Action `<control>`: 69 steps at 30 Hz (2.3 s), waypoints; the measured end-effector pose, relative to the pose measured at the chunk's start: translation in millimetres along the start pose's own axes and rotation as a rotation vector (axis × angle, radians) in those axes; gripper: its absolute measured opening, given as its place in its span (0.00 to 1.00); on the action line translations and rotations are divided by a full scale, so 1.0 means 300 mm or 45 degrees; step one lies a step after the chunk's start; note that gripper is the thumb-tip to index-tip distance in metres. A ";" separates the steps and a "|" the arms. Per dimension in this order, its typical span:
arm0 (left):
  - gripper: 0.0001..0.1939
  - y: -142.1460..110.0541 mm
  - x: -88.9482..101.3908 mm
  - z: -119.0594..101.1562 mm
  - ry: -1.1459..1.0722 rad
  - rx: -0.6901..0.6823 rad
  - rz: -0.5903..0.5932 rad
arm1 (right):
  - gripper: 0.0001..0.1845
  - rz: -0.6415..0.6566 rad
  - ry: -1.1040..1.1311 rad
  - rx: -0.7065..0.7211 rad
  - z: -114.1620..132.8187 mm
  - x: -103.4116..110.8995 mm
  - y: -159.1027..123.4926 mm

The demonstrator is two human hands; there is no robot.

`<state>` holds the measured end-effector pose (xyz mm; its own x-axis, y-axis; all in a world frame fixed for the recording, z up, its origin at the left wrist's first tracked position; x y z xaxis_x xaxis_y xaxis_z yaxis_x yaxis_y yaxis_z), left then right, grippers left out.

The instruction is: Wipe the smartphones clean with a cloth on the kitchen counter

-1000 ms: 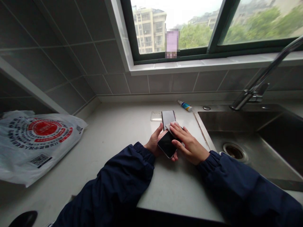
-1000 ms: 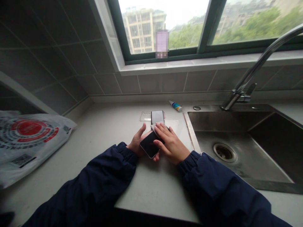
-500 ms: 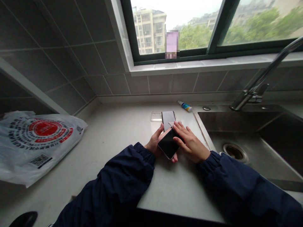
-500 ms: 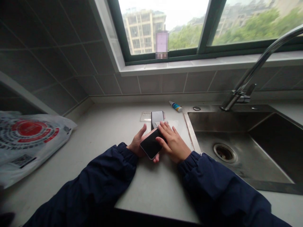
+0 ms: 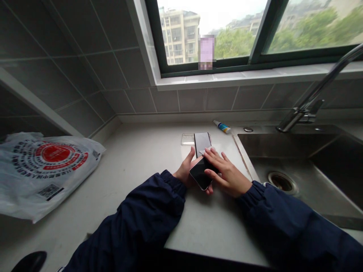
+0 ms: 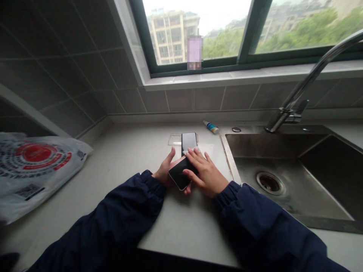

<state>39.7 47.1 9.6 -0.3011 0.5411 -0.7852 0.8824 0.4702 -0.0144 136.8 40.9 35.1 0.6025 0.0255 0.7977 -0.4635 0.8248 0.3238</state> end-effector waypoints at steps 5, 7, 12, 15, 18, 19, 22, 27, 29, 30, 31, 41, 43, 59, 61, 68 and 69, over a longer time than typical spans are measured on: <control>0.46 0.004 0.050 -0.009 -0.270 -0.139 -0.294 | 0.37 0.132 0.059 0.141 0.066 -0.006 -0.008; 0.45 0.005 0.056 -0.006 -0.315 -0.153 -0.353 | 0.38 0.171 0.085 0.200 0.091 -0.005 -0.012; 0.45 0.004 0.069 0.002 -0.319 -0.138 -0.427 | 0.40 0.239 0.117 0.280 0.122 -0.010 -0.020; 0.44 0.004 0.068 0.002 -0.320 -0.134 -0.431 | 0.36 0.235 0.108 0.273 0.116 -0.015 -0.018; 0.45 0.004 0.061 -0.002 -0.321 -0.129 -0.430 | 0.31 0.192 0.086 0.236 0.093 -0.016 -0.014; 0.46 0.005 0.058 -0.001 -0.312 -0.113 -0.425 | 0.30 0.172 0.079 0.216 0.082 -0.015 -0.012; 0.48 0.006 0.049 -0.001 -0.247 -0.081 -0.374 | 0.29 0.126 0.072 0.158 0.054 -0.011 -0.006; 0.51 0.006 0.029 -0.003 -0.071 -0.063 -0.171 | 0.27 0.084 0.066 0.089 0.029 -0.002 0.000; 0.52 0.005 0.015 0.004 -0.003 -0.009 -0.067 | 0.27 0.068 0.050 0.059 0.018 -0.002 0.000; 0.53 0.005 0.010 0.006 0.028 0.009 -0.025 | 0.28 0.059 0.040 0.035 0.010 -0.002 0.000; 0.53 0.004 0.005 0.005 0.055 0.012 0.008 | 0.28 0.049 0.029 0.008 0.001 -0.003 0.000; 0.51 0.005 -0.013 -0.007 0.143 -0.041 0.130 | 0.30 -0.038 -0.004 -0.179 -0.064 -0.005 0.002; 0.51 0.005 -0.014 -0.008 0.154 -0.042 0.139 | 0.31 -0.045 -0.002 -0.200 -0.069 -0.005 0.002; 0.50 0.007 -0.017 -0.011 0.172 -0.052 0.148 | 0.34 -0.084 0.011 -0.183 -0.073 -0.005 0.005; 0.50 0.008 -0.017 -0.010 0.171 -0.049 0.146 | 0.34 -0.079 0.015 -0.193 -0.075 -0.006 0.006; 0.49 0.008 -0.017 -0.009 0.174 -0.048 0.157 | 0.32 -0.131 0.027 -0.168 -0.056 0.011 0.004; 0.49 0.007 -0.017 -0.010 0.175 -0.051 0.155 | 0.31 -0.149 0.020 -0.163 -0.053 0.017 0.003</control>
<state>42.1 47.5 15.3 -0.2422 0.6843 -0.6879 0.9009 0.4217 0.1023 149.7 50.7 31.4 0.6580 -0.0667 0.7501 -0.3040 0.8878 0.3456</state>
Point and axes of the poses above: each hand's wrist, its own y-axis towards the middle knuckle, its own x-axis out of the back of the hand, z = x × y, the point moved 7 cm from there along y, towards the middle knuckle, and after that the axes turned 2 degrees about -x, right-handed, at the moved point
